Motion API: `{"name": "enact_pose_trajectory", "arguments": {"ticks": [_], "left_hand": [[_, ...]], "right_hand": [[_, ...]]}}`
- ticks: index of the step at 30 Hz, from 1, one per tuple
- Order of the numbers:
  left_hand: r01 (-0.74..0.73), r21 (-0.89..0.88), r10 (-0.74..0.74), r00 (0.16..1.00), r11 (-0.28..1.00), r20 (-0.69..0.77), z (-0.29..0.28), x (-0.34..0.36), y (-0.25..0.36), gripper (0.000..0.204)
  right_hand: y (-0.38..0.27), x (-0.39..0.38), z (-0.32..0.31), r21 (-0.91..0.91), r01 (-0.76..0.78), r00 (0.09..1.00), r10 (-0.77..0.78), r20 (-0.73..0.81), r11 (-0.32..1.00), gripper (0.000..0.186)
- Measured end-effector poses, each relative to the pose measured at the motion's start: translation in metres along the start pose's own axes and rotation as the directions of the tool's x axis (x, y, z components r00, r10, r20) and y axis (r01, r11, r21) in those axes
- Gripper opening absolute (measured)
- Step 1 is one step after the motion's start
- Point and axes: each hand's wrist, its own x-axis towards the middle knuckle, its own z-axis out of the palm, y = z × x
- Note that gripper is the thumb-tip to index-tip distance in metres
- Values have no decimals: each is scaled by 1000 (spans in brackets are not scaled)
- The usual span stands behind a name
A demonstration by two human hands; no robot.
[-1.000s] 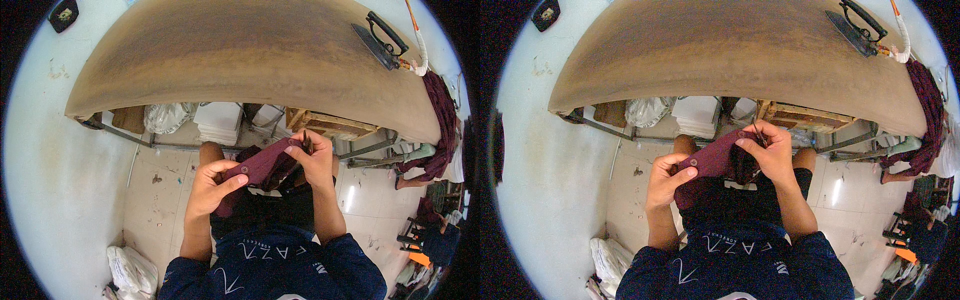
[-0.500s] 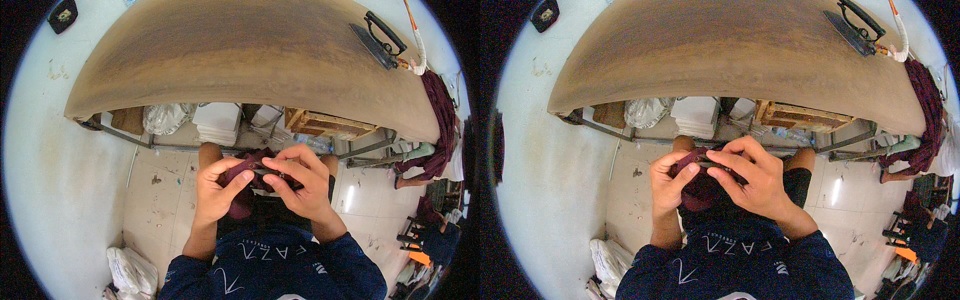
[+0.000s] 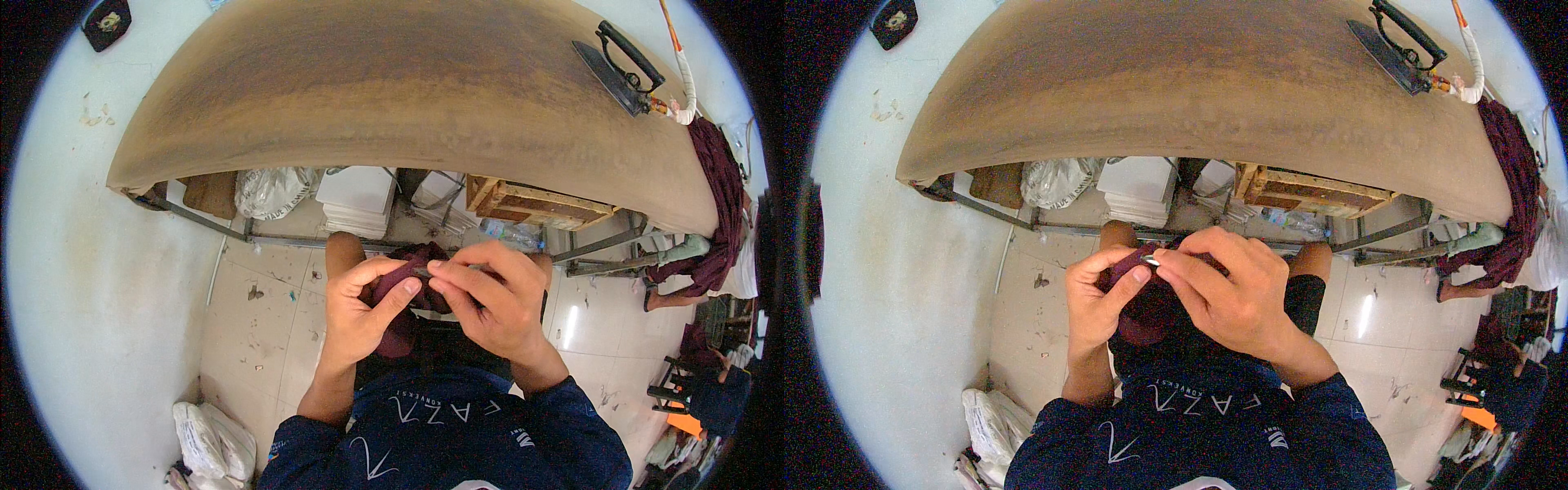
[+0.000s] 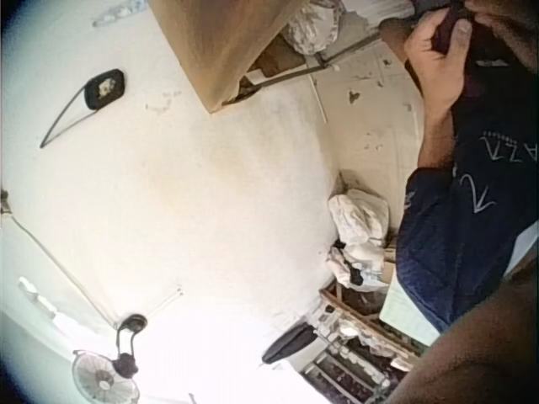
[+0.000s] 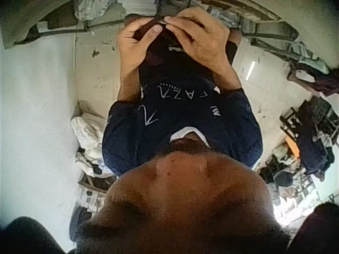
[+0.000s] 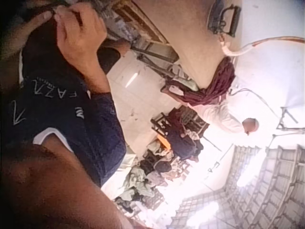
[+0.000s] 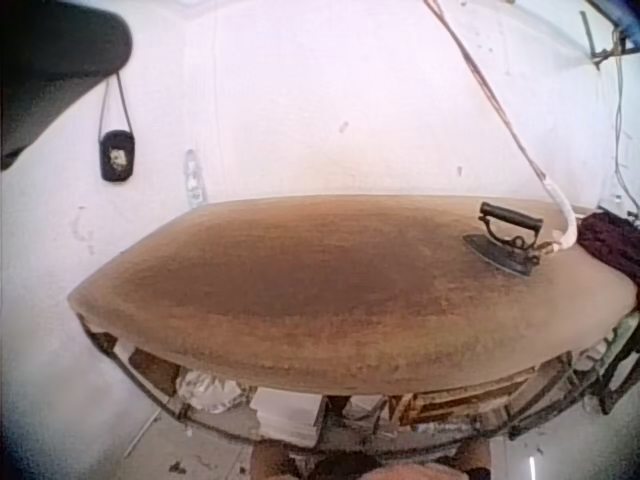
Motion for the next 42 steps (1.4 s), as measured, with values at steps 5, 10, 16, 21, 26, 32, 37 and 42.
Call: {"name": "enact_pose_trajectory", "arguments": {"ticks": [5, 10, 16, 21, 26, 32, 37, 42], "left_hand": [[22, -22, -22, 1000, 1000, 5, -1, 0, 0, 15], [23, -64, -23, 1000, 998, 1, 0, 1, 2, 15], [1, -30, -1, 1000, 1000, -3, -1, 1, 1, 14], [20, -19, -20, 1000, 1000, 8, 0, 1, 1, 14], [24, 3, -24, 1000, 1000, 6, 0, 1, 1, 13], [12, -30, -12, 1000, 999, 1, -1, 2, 2, 16], [35, -61, -40, 997, 998, -72, -6, 1, -9, 25], [-4, 116, 34, 964, 993, -262, -37, 13, -5, 26]], "right_hand": [[5, -4, 3, 126, -61, 994, 72, -85, 990, 23], [3, -1, 4, 122, -66, 998, 66, -1, 990, 26], [2, -1, 2, 78, -49, 999, 47, 25, 996, 26], [2, 1, 2, 54, -24, 1000, 23, 22, 998, 23], [7, -2, 5, -7, -61, 998, 61, -34, 998, 23], [12, 4, 8, 269, -131, 988, 149, -47, 954, 39], [41, -7, 39, 629, -475, 875, 253, 413, 616, 33], [55, -20, 33, 761, -535, 824, 425, 375, 367, 10]]}}
